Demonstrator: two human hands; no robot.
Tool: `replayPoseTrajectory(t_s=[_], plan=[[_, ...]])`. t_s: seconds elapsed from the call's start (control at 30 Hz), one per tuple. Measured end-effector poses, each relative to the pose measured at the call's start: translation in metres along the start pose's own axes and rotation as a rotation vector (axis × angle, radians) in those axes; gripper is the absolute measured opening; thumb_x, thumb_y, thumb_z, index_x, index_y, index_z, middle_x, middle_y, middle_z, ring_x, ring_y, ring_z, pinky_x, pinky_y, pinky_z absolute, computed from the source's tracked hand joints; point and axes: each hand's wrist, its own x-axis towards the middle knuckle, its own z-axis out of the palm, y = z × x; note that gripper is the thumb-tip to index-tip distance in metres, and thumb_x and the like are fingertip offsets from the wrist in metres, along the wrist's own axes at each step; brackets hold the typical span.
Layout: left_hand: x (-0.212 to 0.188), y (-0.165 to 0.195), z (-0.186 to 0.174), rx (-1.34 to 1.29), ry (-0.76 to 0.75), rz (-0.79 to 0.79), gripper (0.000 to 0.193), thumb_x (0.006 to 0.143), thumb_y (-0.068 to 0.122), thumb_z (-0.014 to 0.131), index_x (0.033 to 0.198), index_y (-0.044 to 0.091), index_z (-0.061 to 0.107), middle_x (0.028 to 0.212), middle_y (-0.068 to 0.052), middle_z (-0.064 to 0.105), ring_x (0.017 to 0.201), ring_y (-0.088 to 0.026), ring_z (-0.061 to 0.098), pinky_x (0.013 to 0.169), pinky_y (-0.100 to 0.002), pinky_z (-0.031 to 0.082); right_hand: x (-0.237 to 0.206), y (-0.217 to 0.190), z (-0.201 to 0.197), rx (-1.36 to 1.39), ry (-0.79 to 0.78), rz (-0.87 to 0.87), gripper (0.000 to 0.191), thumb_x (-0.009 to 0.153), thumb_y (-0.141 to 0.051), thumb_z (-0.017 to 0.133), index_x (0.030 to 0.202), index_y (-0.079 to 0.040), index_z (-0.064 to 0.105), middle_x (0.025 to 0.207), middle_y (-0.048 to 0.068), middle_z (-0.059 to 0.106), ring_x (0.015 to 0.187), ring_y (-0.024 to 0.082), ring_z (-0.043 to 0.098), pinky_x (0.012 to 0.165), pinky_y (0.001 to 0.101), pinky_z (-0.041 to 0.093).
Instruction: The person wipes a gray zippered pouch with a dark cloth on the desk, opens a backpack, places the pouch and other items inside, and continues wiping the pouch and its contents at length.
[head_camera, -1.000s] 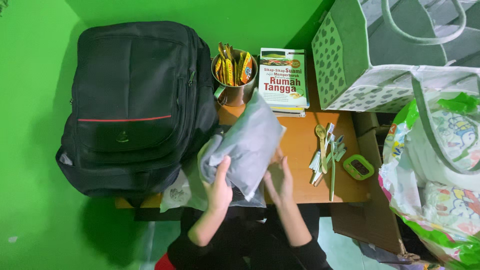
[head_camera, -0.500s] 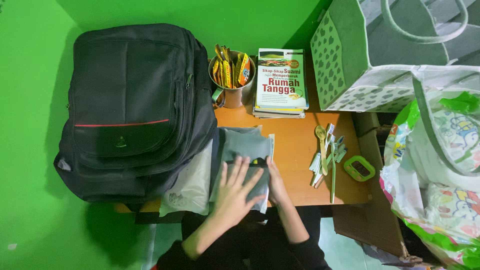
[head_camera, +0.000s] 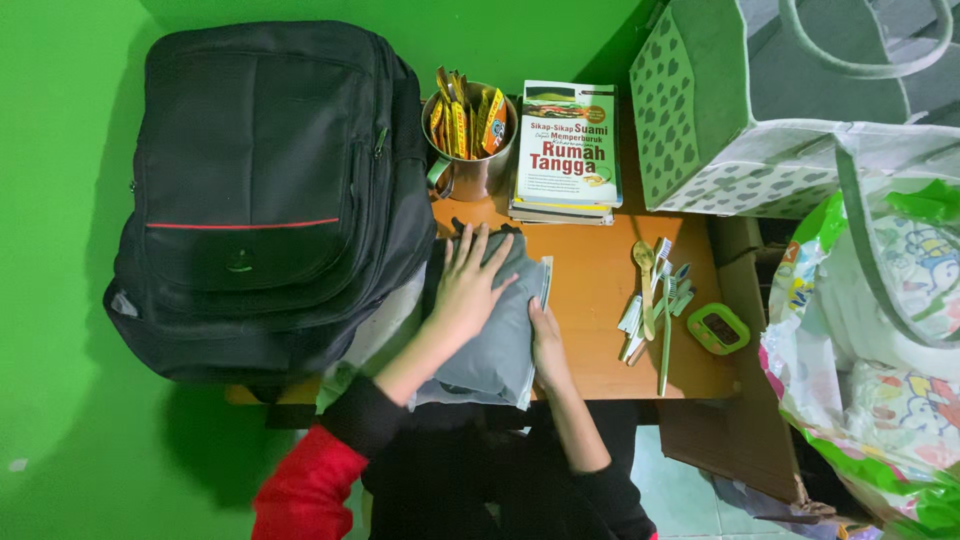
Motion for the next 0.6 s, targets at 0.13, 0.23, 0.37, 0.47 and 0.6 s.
replayPoseTrajectory(t_s=[0.13, 0.23, 0.37, 0.47, 0.6], plan=[[-0.05, 0.021, -0.027, -0.125, 0.087, 0.031, 0.07, 0.094, 0.029, 0.071, 0.156, 0.016, 0.042, 0.165, -0.024, 0.028, 0.153, -0.049, 0.024, 0.12, -0.066, 0.025, 0.007, 0.009, -0.01, -0.074, 0.031, -0.013, 0.049, 0.107, -0.037, 0.043, 0.138, 0.0, 0.053, 0.125, 0.015, 0.065, 0.111, 0.022, 0.065, 0.097, 0.0372, 0.053], [-0.095, 0.045, -0.058, -0.166, 0.024, 0.004, 0.08, 0.085, 0.018, 0.078, 0.156, 0.015, 0.041, 0.165, -0.025, 0.023, 0.152, -0.049, 0.022, 0.119, -0.069, 0.022, 0.009, 0.015, -0.015, -0.051, 0.027, -0.052, 0.047, 0.108, -0.035, 0.046, 0.136, 0.002, 0.055, 0.126, 0.013, 0.064, 0.115, 0.019, 0.062, 0.101, 0.0346, 0.05], [-0.132, 0.065, -0.087, -0.233, -0.142, -0.088, 0.09, 0.074, 0.011, 0.08, 0.155, 0.015, 0.039, 0.164, -0.025, 0.021, 0.151, -0.049, 0.019, 0.119, -0.065, 0.02, 0.009, 0.015, -0.015, -0.049, 0.04, -0.012, 0.045, 0.105, -0.034, 0.047, 0.135, -0.001, 0.055, 0.127, 0.009, 0.065, 0.116, 0.018, 0.061, 0.102, 0.033, 0.048], [-0.133, 0.065, -0.086, -0.223, -0.126, -0.084, 0.092, 0.075, 0.01, 0.081, 0.155, 0.015, 0.038, 0.164, -0.025, 0.02, 0.151, -0.05, 0.019, 0.12, -0.063, 0.02, 0.008, 0.01, -0.011, -0.073, -0.004, -0.048, 0.047, 0.106, -0.034, 0.046, 0.138, -0.001, 0.054, 0.129, 0.01, 0.064, 0.116, 0.018, 0.061, 0.102, 0.0324, 0.047], [-0.103, 0.045, -0.059, -0.123, -0.037, -0.023, 0.085, 0.08, 0.016, 0.079, 0.156, 0.015, 0.04, 0.163, -0.027, 0.024, 0.15, -0.049, 0.023, 0.119, -0.064, 0.024, 0.004, 0.0, -0.006, -0.032, -0.022, 0.012, 0.049, 0.108, -0.034, 0.044, 0.141, 0.001, 0.05, 0.132, 0.014, 0.063, 0.118, 0.02, 0.062, 0.102, 0.0351, 0.049]])
